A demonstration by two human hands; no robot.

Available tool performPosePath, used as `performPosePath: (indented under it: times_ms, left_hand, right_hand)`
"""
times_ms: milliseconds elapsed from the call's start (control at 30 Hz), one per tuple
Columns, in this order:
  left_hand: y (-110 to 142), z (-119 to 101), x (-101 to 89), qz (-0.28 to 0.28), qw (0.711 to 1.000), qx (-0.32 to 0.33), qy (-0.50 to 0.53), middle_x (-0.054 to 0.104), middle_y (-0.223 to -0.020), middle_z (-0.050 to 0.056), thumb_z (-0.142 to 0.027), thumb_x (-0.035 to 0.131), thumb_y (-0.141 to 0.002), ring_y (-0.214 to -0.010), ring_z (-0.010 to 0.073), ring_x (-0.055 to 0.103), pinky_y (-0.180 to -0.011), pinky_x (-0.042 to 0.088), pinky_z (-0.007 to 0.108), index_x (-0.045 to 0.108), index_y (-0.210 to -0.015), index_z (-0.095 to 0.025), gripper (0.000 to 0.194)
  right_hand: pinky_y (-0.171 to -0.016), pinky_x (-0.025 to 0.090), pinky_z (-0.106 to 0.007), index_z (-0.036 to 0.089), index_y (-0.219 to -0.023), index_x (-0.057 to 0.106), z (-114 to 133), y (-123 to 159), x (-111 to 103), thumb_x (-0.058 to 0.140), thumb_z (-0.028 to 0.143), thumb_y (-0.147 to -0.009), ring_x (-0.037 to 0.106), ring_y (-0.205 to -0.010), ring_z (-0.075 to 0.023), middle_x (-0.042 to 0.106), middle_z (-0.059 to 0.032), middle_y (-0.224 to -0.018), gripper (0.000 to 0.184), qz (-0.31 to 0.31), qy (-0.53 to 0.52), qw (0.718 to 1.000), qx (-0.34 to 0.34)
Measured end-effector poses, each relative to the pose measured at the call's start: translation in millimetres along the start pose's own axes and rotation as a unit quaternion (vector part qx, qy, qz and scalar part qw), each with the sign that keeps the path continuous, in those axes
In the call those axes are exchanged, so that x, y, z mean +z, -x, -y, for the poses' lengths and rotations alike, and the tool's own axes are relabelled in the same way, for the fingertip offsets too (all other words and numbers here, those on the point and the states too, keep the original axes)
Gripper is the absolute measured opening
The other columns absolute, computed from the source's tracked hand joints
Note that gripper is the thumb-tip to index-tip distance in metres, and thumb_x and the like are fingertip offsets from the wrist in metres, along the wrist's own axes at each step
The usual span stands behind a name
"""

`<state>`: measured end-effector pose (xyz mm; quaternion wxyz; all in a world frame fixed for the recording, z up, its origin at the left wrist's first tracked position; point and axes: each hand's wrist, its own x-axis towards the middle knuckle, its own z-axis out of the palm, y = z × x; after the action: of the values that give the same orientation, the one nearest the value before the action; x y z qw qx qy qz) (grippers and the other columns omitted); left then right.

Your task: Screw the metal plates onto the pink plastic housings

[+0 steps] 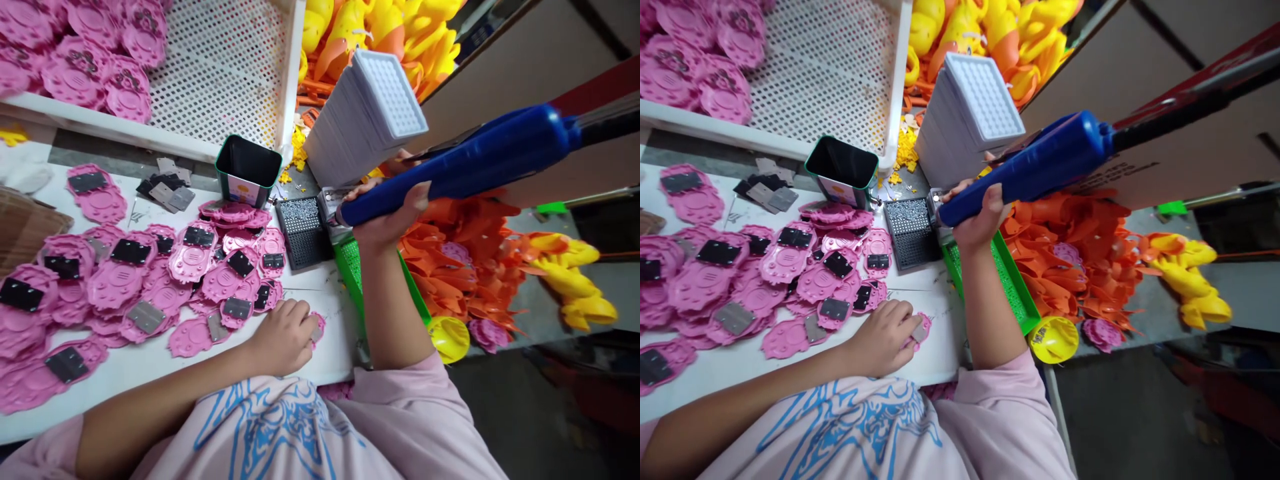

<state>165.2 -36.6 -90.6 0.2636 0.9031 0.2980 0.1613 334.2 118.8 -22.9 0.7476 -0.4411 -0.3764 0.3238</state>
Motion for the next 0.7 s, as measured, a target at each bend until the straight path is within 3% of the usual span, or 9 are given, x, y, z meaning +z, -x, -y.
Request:
performPosePath:
  times_ms: [167, 267, 367, 533, 700]
  left_hand:
    - [0, 1, 0.5, -0.006, 1.000, 0.010, -0.005, 0.054, -0.093, 0.008, -0.030, 0.063, -0.083, -0.084, 0.0238, 0.049, -0.073, 0.044, 0.036, 0.062, -0.098, -0.016, 0.021]
    - [0, 1, 0.9, -0.001, 1.000, 0.014, -0.006, 0.055, -0.095, 0.008, -0.031, 0.064, -0.083, -0.085, 0.0243, 0.050, -0.074, 0.044, 0.037, 0.062, -0.098, -0.017, 0.021]
    - [-1, 1, 0.4, 0.008, 1.000, 0.011, -0.005, 0.056, -0.097, 0.008, -0.033, 0.066, -0.082, -0.087, 0.0247, 0.050, -0.074, 0.043, 0.037, 0.062, -0.098, -0.018, 0.022]
    - [-4, 2, -0.2, 0.011, 1.000, 0.014, 0.002, 0.057, -0.098, 0.007, -0.031, 0.066, -0.083, -0.087, 0.0238, 0.050, -0.073, 0.041, 0.036, 0.061, -0.095, -0.018, 0.019]
    - [-4, 2, -0.9, 0.026, 0.999, 0.020, -0.009, 0.058, -0.099, 0.008, -0.033, 0.067, -0.082, -0.086, 0.0238, 0.050, -0.073, 0.041, 0.037, 0.060, -0.093, -0.017, 0.021]
  right_hand:
    - [-0.042, 0.045, -0.027, 0.029, -0.102, 0.062, 36, 18, -10, 0.048, 0.070, -0.073, 0.053, -0.043, -0.0139, 0.056, 0.0061, -0.053, 0.052, 0.015, 0.001, 1.000, -0.001]
    - [-0.045, 0.047, -0.031, 0.029, -0.099, 0.066, 65, 46, -24, 0.059, 0.073, -0.064, 0.052, -0.044, -0.0152, 0.059, 0.0048, -0.055, 0.057, 0.047, 0.001, 0.998, 0.041]
    - [-0.048, 0.049, -0.035, 0.029, -0.098, 0.066, 84, 82, -42, 0.058, 0.072, -0.067, 0.053, -0.045, -0.0172, 0.061, 0.0025, -0.057, 0.053, 0.067, -0.002, 0.995, 0.073]
    - [-0.049, 0.049, -0.036, 0.031, -0.108, 0.064, 87, 134, -68, 0.053, 0.071, -0.072, 0.055, -0.047, -0.0179, 0.065, 0.0016, -0.063, 0.056, 0.040, -0.016, 0.996, 0.084]
    - [-0.053, 0.051, -0.035, 0.028, -0.112, 0.063, 77, 154, -77, 0.053, 0.069, -0.075, 0.057, -0.052, -0.0176, 0.067, 0.0006, -0.069, 0.055, 0.045, -0.012, 0.998, 0.050]
